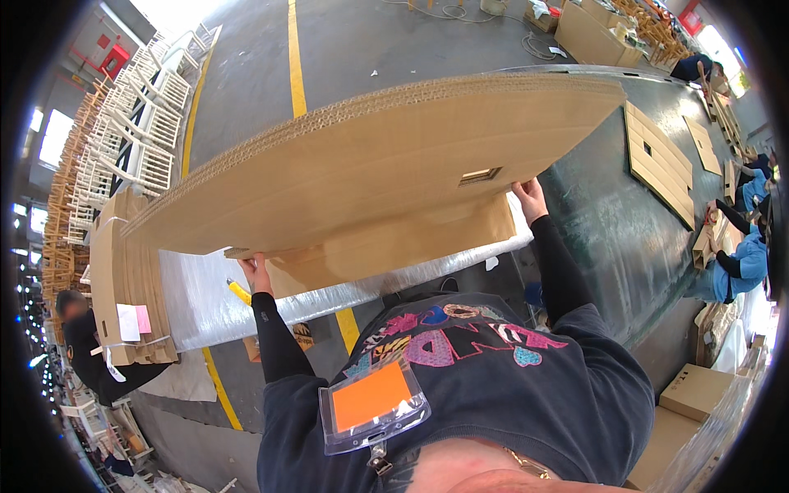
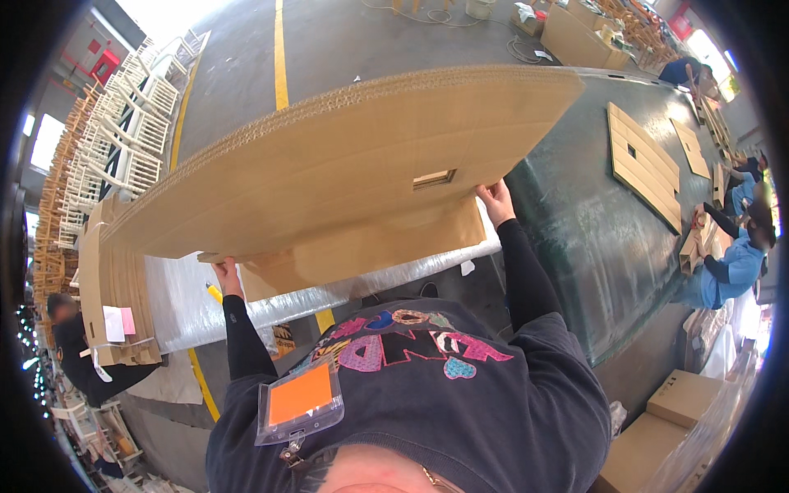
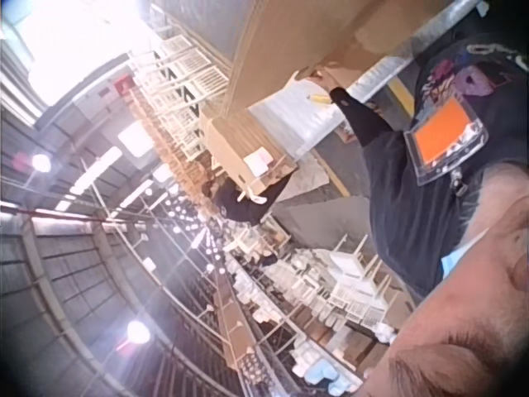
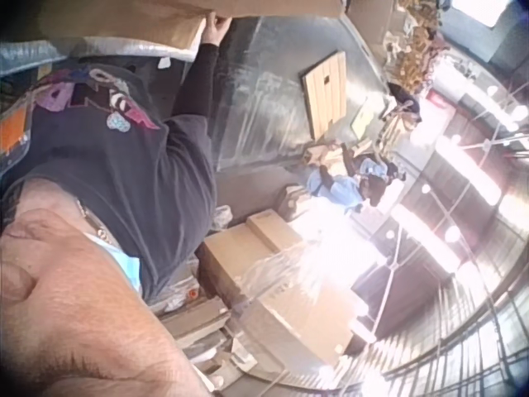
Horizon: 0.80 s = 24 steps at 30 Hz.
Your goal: The person repeatedly picks up flat cardboard pieces from a table and stacks them into a neat pile. They use a yellow utility knife to cut a plastic tie from a bundle of cardboard and remove the tie. The person continues stacking individual cardboard pieces by hand.
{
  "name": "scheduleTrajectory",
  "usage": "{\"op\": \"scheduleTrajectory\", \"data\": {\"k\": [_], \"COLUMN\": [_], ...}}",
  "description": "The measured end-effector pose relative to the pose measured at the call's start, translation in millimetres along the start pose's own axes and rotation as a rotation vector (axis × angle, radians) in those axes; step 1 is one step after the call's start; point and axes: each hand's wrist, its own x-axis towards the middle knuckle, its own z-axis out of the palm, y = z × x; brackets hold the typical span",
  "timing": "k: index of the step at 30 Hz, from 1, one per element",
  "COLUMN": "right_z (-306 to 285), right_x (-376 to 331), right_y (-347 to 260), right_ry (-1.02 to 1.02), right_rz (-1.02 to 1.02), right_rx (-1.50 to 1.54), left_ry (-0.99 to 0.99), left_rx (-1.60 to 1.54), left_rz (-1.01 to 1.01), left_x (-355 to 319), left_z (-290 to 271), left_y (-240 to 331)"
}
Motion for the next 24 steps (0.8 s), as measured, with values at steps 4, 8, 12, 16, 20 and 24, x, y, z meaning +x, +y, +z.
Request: {"op": "scheduleTrajectory", "data": {"k": [4, 8, 12, 16, 20, 24], "right_z": [6.2, 27.1, 35.3, 35.6, 24.7, 17.7], "right_x": [4.0, -3.2, -18.3, -36.1, -36.7, -41.3], "right_y": [-3.0, -21.5, -31.4, 15.2, 29.5, 24.6], "right_ry": [0.007, 0.146, 0.191, 0.079, 0.037, 0.028], "right_rz": [-0.069, -0.038, 0.306, 0.518, 0.585, 0.647], "right_rx": [0.024, -0.236, -0.944, -0.981, -0.982, -0.866], "left_ry": [-0.044, 0.217, 0.237, -0.017, -0.165, -0.811], "left_rx": [0.11, 0.337, 0.991, 1.278, 1.267, 1.208], "left_rz": [0.083, -0.006, -0.364, -0.519, 0.185, 0.701], "left_x": [10.7, 7.6, -5.3, -15.3, -82.8, -151.2], "left_z": [-3.7, -22.2, -21.9, -38.1, -12.9, 34.4], "left_y": [2.8, 9.6, 14.2, 5.3, -19.3, 35.6]}}
